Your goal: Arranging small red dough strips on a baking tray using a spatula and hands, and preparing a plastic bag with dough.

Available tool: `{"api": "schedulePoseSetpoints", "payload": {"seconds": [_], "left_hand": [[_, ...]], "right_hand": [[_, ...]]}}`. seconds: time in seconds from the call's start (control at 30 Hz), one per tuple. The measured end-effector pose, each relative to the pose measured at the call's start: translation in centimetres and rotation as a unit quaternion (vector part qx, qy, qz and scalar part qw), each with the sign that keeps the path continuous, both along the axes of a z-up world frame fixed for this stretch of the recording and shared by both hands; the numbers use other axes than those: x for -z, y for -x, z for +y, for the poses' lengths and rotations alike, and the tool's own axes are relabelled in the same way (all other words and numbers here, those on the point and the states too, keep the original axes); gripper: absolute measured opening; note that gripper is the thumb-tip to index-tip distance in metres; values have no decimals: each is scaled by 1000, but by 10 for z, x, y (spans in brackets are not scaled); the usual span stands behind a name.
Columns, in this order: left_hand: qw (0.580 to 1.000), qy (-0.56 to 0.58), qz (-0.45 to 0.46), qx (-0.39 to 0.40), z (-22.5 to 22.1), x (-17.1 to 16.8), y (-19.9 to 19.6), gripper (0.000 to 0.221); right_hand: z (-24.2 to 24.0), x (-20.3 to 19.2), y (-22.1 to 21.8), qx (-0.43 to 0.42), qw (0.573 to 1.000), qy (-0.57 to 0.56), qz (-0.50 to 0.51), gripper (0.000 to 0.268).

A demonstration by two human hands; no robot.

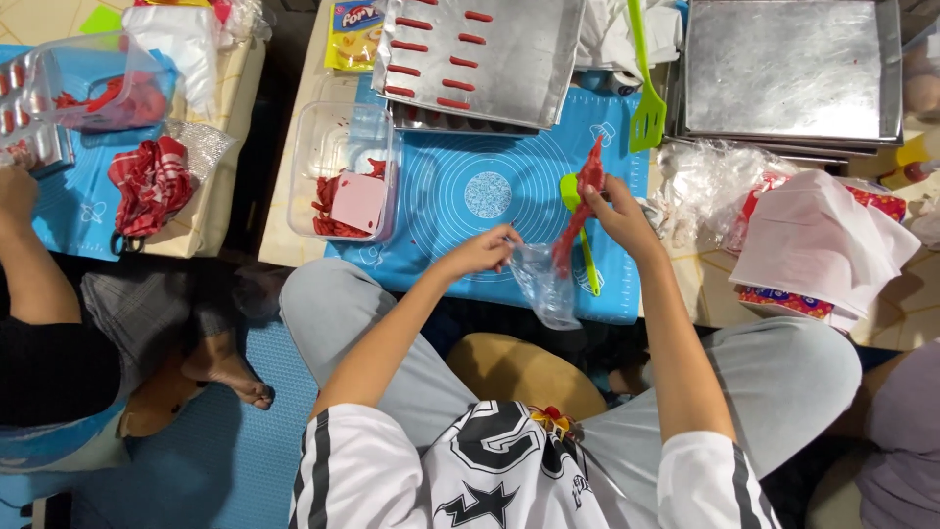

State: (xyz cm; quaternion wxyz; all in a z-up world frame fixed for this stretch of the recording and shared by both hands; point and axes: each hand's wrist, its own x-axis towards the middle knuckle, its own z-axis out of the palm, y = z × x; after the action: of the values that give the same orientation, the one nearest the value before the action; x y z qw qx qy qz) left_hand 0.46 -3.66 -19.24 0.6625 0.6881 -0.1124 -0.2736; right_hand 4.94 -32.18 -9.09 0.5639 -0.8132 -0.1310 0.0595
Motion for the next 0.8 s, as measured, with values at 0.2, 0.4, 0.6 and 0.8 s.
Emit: {"api": "schedulePoseSetpoints", "payload": {"seconds": [0.2, 0.4, 0.6, 0.8], "left_hand": [[942, -253, -212, 62, 12, -76, 14, 15], [877, -402, -256, 65, -5, -52, 16, 66], [884, -391, -235, 103, -22, -46, 19, 55], [951, -123, -283, 25, -28, -102, 21, 12]], "right_hand": [[-10, -2, 6, -36, 978, 197, 58, 46], [-4, 20, 25, -90, 911, 346, -206, 50], [-37, 34, 15, -59, 894, 372, -242, 60], [-70, -3, 35, -43, 850, 374, -369, 55]]}}
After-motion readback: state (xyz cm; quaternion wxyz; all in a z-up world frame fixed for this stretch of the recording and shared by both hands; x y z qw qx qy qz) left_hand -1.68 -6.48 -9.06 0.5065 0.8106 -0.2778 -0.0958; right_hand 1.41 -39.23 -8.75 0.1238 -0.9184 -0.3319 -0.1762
